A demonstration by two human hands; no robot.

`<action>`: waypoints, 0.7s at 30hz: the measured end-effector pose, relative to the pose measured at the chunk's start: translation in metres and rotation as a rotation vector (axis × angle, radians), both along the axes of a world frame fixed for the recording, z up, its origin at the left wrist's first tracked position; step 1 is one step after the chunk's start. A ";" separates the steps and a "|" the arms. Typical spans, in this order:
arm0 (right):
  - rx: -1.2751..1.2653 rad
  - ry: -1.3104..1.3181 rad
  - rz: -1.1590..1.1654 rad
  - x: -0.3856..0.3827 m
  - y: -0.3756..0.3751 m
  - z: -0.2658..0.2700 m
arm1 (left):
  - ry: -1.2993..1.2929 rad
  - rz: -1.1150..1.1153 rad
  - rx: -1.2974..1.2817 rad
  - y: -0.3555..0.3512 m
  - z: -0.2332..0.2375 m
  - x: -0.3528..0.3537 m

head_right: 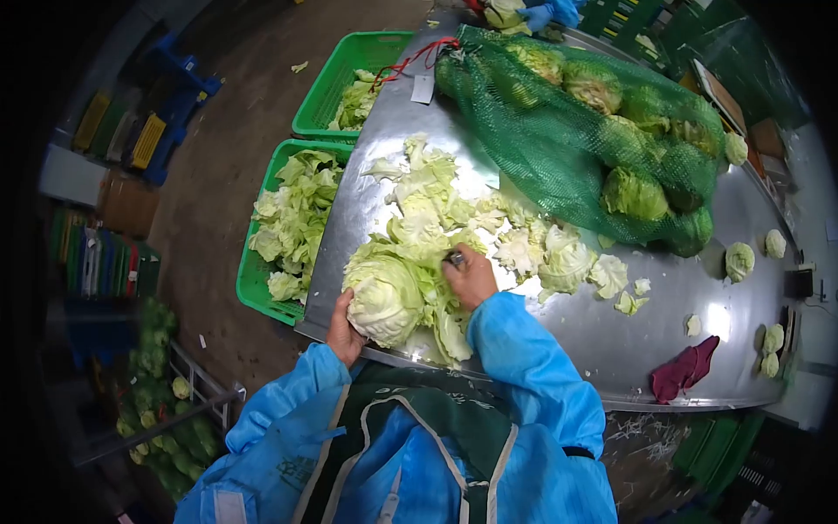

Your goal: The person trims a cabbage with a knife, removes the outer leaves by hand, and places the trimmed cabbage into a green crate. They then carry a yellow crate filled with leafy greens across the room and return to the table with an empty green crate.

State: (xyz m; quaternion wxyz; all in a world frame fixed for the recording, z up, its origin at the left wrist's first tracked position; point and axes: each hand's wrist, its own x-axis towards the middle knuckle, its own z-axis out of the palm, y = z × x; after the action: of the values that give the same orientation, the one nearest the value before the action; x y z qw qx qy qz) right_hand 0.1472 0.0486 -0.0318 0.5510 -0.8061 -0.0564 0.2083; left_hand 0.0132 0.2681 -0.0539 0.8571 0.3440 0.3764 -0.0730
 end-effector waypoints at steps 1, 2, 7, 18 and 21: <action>-0.061 -0.013 -0.063 0.005 -0.012 0.001 | 0.023 0.009 -0.099 -0.002 0.010 0.001; -0.120 -0.026 -0.122 0.009 -0.014 0.016 | 0.044 0.023 -0.198 -0.003 0.019 0.003; 0.089 -0.060 0.161 -0.024 0.019 0.030 | 0.003 0.040 -0.357 -0.011 0.025 0.011; 0.300 0.122 0.136 -0.021 0.024 -0.018 | 0.072 -0.002 0.725 0.009 0.043 0.022; 0.319 0.124 0.091 -0.030 0.024 -0.026 | -0.206 -0.730 1.333 0.017 0.055 0.041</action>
State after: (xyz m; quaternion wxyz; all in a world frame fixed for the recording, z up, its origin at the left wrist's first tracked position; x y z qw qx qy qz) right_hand 0.1172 0.0728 -0.0573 0.6641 -0.6909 -0.0913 0.2707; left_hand 0.0542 0.2847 0.0011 0.4207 0.8957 0.1217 -0.0767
